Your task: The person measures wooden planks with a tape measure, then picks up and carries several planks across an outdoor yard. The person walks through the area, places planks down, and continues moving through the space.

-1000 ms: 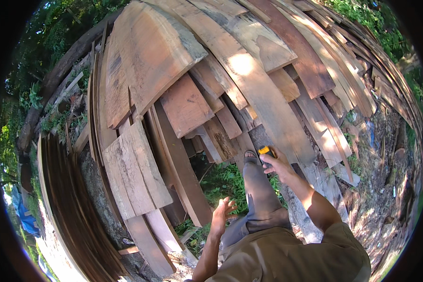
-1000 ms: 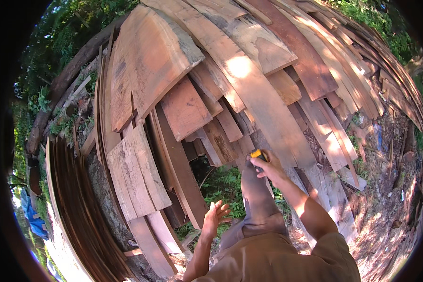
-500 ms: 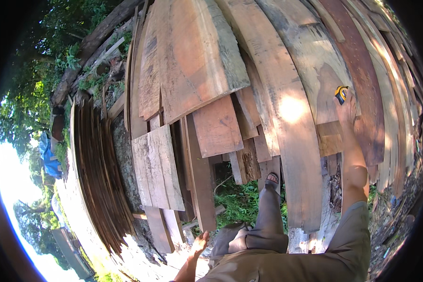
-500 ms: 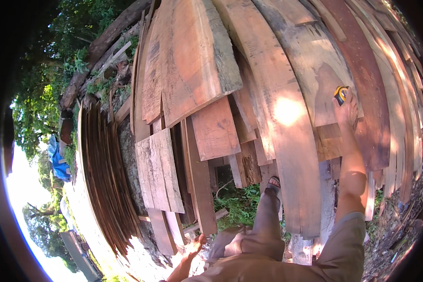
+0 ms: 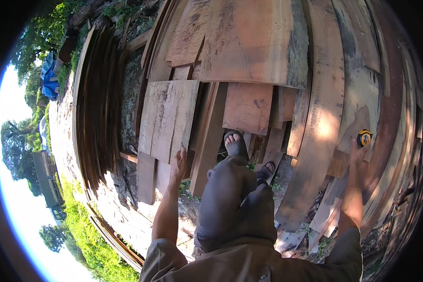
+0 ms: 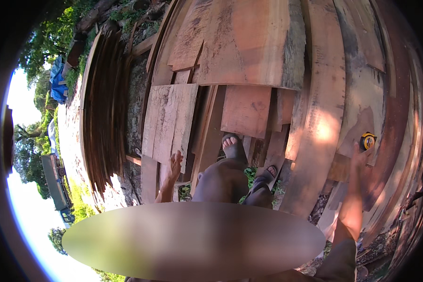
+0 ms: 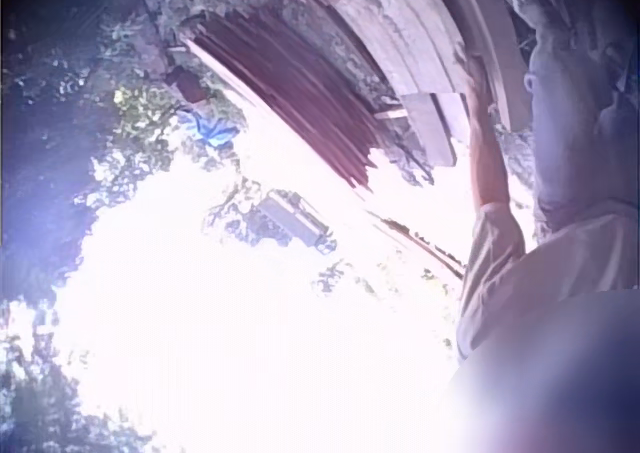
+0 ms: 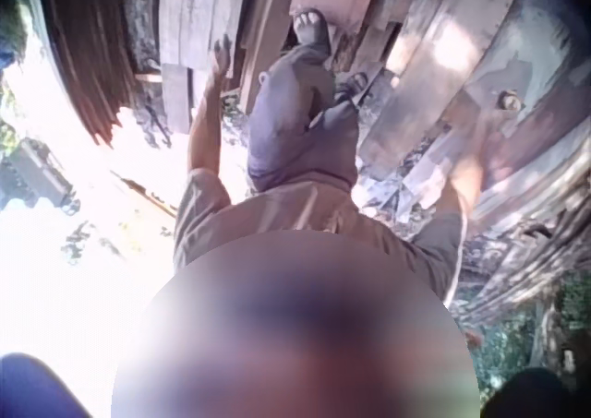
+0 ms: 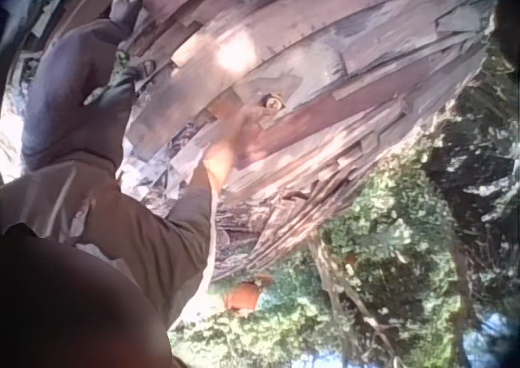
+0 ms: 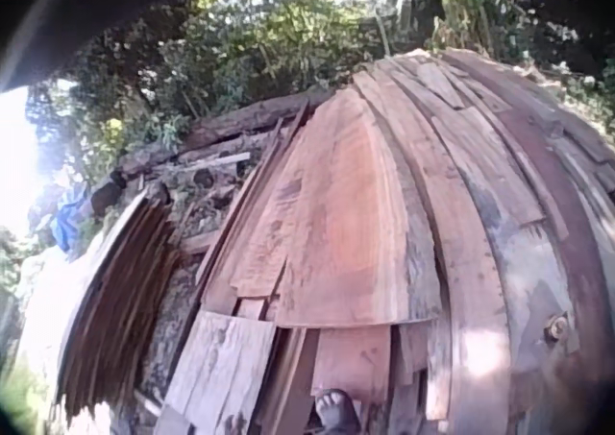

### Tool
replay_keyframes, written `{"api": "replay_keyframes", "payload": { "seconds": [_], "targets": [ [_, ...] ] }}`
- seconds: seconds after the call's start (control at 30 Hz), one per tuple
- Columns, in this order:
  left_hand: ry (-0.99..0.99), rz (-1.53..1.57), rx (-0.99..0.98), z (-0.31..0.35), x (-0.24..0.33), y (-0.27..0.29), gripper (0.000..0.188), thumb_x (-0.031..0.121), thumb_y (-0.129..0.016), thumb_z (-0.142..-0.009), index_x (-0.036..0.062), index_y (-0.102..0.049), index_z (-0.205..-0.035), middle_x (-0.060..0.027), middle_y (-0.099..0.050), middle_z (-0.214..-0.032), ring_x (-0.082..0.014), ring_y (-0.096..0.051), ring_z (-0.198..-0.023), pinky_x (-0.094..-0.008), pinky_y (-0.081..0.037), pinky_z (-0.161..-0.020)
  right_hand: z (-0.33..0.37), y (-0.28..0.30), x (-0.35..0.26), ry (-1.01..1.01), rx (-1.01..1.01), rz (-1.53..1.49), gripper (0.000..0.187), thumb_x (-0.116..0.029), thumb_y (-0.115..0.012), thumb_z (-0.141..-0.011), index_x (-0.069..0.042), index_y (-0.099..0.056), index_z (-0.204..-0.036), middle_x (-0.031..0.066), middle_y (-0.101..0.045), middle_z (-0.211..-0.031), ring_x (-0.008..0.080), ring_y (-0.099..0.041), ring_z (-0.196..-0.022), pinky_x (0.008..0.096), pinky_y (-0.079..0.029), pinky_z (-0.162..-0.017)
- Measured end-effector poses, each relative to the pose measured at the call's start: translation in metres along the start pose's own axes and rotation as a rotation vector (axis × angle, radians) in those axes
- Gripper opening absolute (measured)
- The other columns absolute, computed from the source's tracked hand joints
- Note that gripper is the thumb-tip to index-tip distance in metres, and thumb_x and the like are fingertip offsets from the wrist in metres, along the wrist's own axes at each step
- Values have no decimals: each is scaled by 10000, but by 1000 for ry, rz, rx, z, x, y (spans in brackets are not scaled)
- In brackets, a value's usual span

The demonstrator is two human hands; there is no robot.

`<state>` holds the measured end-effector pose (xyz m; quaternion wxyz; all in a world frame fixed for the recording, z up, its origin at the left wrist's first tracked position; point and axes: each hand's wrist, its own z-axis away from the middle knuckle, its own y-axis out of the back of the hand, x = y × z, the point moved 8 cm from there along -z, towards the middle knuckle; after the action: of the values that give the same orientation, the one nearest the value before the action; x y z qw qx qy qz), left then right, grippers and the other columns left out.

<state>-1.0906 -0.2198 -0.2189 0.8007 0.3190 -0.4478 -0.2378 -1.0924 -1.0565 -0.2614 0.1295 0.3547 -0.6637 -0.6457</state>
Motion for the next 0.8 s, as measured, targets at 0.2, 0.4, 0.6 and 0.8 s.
{"api": "replay_keyframes", "payload": {
  "seconds": [0.2,0.4,0.6,0.8],
  "targets": [
    [52,96,147,-142,48,-16,638,499,-294,-941,-66,-538,-1107,-280,-576,-1015,-394,-535,-1006,-425,-432,-836,-16,3,-7,-67,-18,110,921,-480,-634,-781,20,-176,-1404,282,-283,-1381,401,-338,-1258,446,-273,-1062],
    [-4,67,187,-249,106,-13,640,484,-282,-947,-70,-533,-1146,-363,-540,-1050,-506,-482,-1061,-460,-409,-883,-12,25,-115,150,73,-140,679,-394,-569,-865,26,-334,-1345,243,-382,-1342,344,-447,-1198,396,-372,-988],
    [27,1,168,-366,100,-36,666,516,-309,-930,-70,-595,-1068,-332,-584,-1005,-463,-553,-998,-445,-438,-838,-19,-67,-285,-176,-579,-816,637,-429,-573,-875,32,-422,-1289,166,-475,-1288,235,-498,-1136,337,-395,-955],
    [118,139,2,-436,84,-96,730,647,-366,-876,-40,-611,-860,-84,-516,-722,-196,-475,-711,-354,-417,-650,12,-127,-390,-408,-724,-877,790,-589,-545,-825,45,-432,-1284,169,-441,-1330,247,-477,-1166,368,-368,-989]
  ]
}}
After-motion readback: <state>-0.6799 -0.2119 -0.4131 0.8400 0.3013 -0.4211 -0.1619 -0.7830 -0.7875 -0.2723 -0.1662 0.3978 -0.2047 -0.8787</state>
